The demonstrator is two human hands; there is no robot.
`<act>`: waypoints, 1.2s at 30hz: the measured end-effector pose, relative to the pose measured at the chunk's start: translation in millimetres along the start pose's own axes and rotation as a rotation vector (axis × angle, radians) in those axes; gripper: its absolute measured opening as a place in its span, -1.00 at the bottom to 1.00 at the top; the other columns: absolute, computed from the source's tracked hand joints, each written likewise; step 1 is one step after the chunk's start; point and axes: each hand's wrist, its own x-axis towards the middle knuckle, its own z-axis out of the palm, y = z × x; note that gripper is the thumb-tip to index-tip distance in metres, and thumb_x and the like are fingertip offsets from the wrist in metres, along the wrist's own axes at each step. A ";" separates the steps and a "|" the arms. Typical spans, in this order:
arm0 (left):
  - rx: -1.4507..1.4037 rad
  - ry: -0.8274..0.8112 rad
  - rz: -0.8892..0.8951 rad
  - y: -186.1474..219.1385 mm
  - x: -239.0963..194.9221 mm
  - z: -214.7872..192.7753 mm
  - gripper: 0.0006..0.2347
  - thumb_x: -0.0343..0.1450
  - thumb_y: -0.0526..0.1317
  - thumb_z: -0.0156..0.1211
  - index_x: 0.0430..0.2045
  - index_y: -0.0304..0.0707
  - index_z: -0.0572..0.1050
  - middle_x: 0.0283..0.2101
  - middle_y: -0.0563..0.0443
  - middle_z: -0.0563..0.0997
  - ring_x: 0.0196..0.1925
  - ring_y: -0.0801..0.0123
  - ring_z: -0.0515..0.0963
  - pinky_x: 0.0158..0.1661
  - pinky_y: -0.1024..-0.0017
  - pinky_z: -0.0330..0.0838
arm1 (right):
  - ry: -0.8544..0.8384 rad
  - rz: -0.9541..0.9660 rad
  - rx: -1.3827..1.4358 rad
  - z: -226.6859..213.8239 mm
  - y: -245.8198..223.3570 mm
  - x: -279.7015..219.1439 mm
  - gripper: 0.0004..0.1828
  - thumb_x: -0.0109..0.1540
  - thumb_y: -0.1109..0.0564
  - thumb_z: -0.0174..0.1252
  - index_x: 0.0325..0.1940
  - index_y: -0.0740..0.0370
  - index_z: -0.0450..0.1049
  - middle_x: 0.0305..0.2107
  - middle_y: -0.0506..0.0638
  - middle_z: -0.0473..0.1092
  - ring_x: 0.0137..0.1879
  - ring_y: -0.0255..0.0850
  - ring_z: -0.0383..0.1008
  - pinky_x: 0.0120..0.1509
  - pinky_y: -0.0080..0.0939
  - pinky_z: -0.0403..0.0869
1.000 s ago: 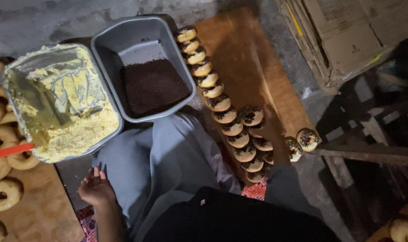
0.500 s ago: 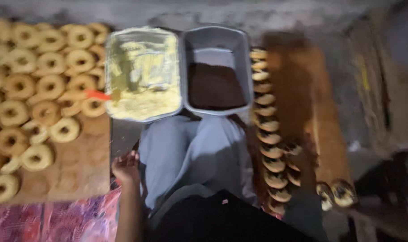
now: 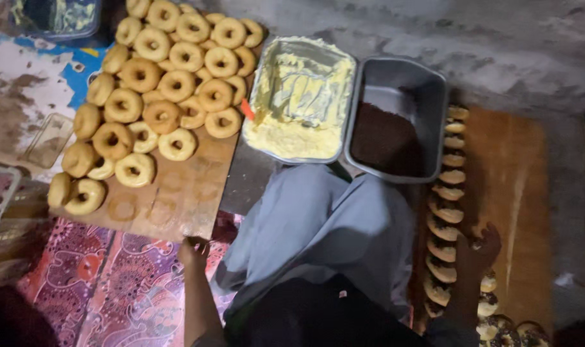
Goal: The person picks up plain doughnuts, dips them into a yellow glaze, then into a dark topping, and places them on a wooden board. The process is repeated for multiple doughnuts.
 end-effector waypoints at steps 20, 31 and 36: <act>-0.066 -0.197 0.311 -24.6 4.8 -18.1 -0.69 0.65 -0.19 0.07 -0.54 -0.22 0.37 -0.56 0.10 0.35 -0.53 0.44 0.31 -0.43 0.37 0.34 | -0.083 -0.340 -0.013 31.2 -96.5 -2.7 -0.45 0.27 0.14 0.26 0.36 0.23 0.45 0.21 0.21 0.37 0.31 0.10 0.40 0.27 0.09 0.44; 0.077 -0.049 -0.212 -78.2 -30.6 -10.8 -0.78 0.49 -0.18 0.04 -0.55 -0.23 0.49 -0.56 0.05 0.54 -0.45 0.29 0.57 -0.27 0.28 0.55 | -0.100 -0.334 -0.064 36.3 -58.7 -7.8 -0.47 0.34 0.16 0.26 0.40 0.32 0.43 0.15 0.24 0.40 0.21 0.05 0.47 0.10 -0.01 0.52; -0.087 0.376 0.650 27.1 35.2 -20.6 -0.73 0.48 -0.34 0.25 -0.10 -0.65 0.35 -0.26 -0.11 0.45 -0.38 0.36 0.39 -0.47 0.44 0.25 | -0.110 -0.179 -0.210 29.8 -66.7 -1.5 -0.57 0.36 0.15 0.25 0.29 0.36 0.47 0.12 0.25 0.43 0.18 0.10 0.49 0.14 0.04 0.52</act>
